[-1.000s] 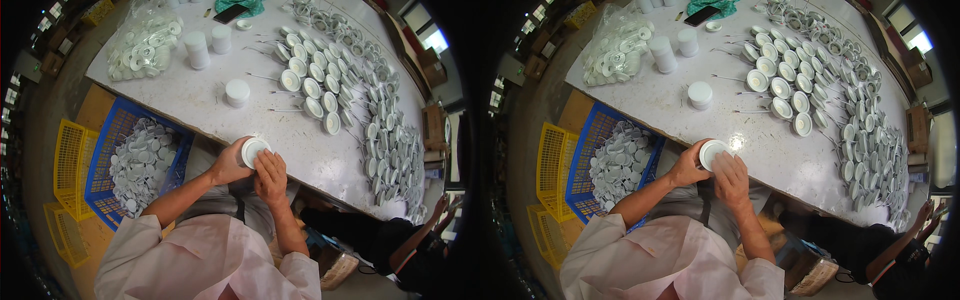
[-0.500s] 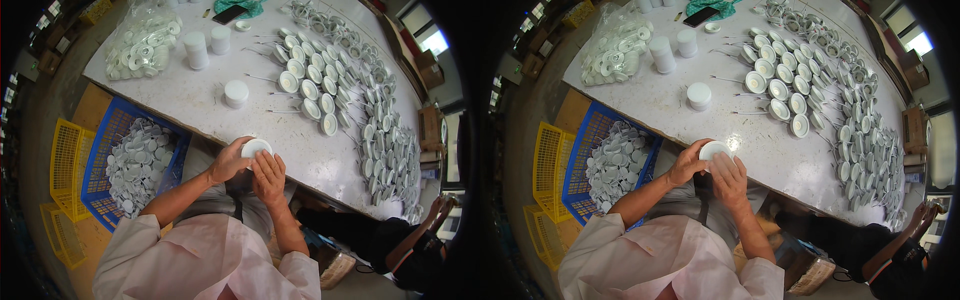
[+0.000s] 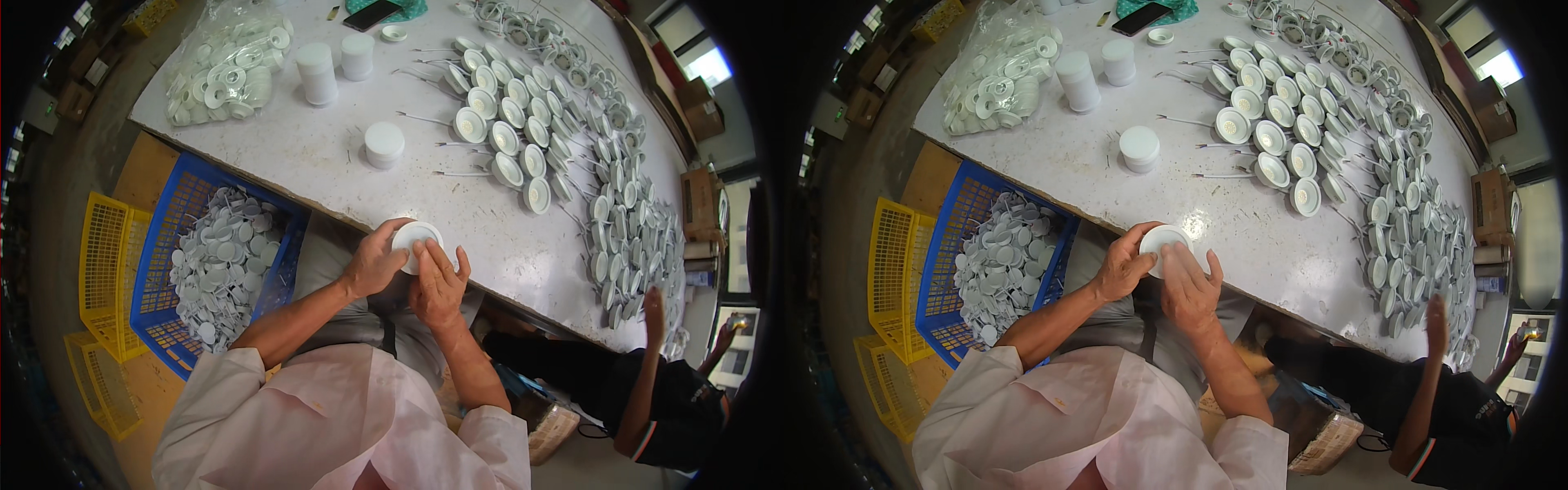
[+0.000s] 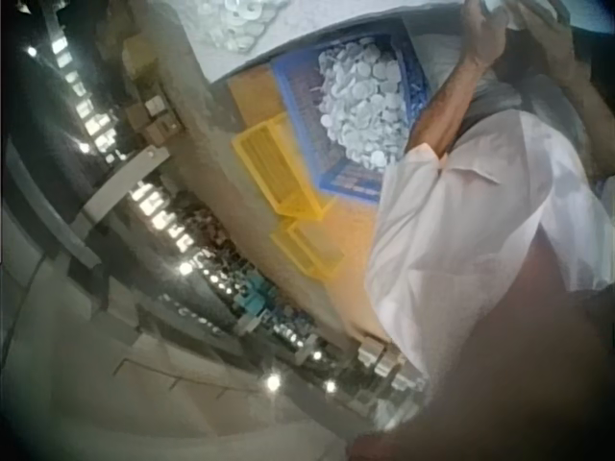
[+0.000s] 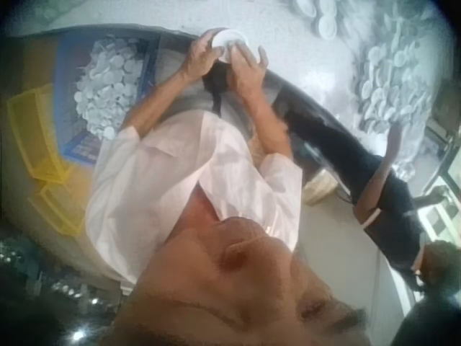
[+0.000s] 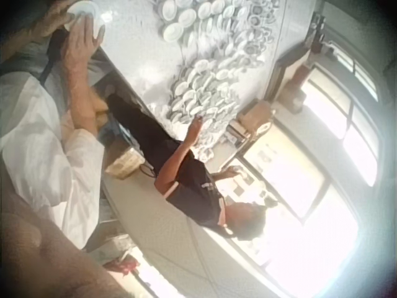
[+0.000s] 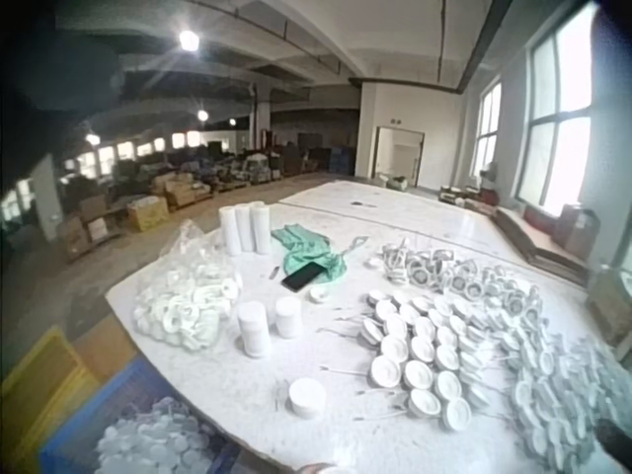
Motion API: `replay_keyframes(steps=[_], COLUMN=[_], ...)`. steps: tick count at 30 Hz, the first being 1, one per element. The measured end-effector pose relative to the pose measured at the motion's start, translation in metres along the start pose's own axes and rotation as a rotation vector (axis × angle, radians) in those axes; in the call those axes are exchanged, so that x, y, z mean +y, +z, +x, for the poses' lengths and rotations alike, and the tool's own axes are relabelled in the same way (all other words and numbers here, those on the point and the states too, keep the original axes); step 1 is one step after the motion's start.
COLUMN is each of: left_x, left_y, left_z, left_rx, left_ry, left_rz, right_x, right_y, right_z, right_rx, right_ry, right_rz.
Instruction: Assembling small LED ceiling lamp components by placing internal discs into the housing.
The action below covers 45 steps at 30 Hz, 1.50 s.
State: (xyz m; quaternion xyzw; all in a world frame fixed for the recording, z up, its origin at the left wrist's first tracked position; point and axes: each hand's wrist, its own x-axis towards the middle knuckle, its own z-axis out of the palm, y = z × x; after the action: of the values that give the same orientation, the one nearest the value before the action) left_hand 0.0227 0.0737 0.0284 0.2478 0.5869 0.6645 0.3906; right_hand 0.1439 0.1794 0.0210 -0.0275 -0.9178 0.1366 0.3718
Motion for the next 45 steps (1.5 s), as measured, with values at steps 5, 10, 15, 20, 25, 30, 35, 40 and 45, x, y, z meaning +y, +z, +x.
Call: replay_keyframes(steps=[5, 10, 15, 20, 25, 30, 35, 40, 45], left_x=[-0.008, -0.01, -0.06, -0.133, -0.228, -0.238, -0.234, -0.117, 0.011], left_y=[-0.004, -0.023, -0.127, -0.258, -0.414, -0.517, -0.486, -0.239, -0.064], left_z=[0.002, -0.008, -0.045, -0.084, -0.153, -0.225, -0.232, -0.118, -0.042], left_rx=[0.059, 0.246, 0.584, 0.954, 1.073, 1.043, 1.063, 0.595, -0.098], left_ry=[0.079, 0.11, -0.001, -0.242, -0.601, -0.78, -0.566, -0.231, 0.086], left_rz=[0.02, 0.235, 0.212, 0.205, 0.862, 1.011, 0.693, 0.176, 0.024], right_x=[-0.005, -0.014, 0.027, 0.08, 0.133, 0.19, 0.208, 0.21, 0.081], right_y=[-0.005, -0.012, -0.034, -0.069, -0.096, -0.105, -0.102, -0.103, -0.063], right_z=[0.006, 0.003, -0.029, -0.067, -0.076, -0.053, -0.026, -0.049, 0.022], right_rx=[-0.061, 0.122, 0.122, 0.293, 0.447, 0.44, 0.415, 0.472, 0.271], right_ry=[0.005, 0.1, 0.334, 0.65, 0.84, 1.115, 1.239, 0.974, 0.637], right_rz=[-0.002, 0.067, -0.024, -0.311, -0.449, -0.271, -0.412, -0.379, -0.034])
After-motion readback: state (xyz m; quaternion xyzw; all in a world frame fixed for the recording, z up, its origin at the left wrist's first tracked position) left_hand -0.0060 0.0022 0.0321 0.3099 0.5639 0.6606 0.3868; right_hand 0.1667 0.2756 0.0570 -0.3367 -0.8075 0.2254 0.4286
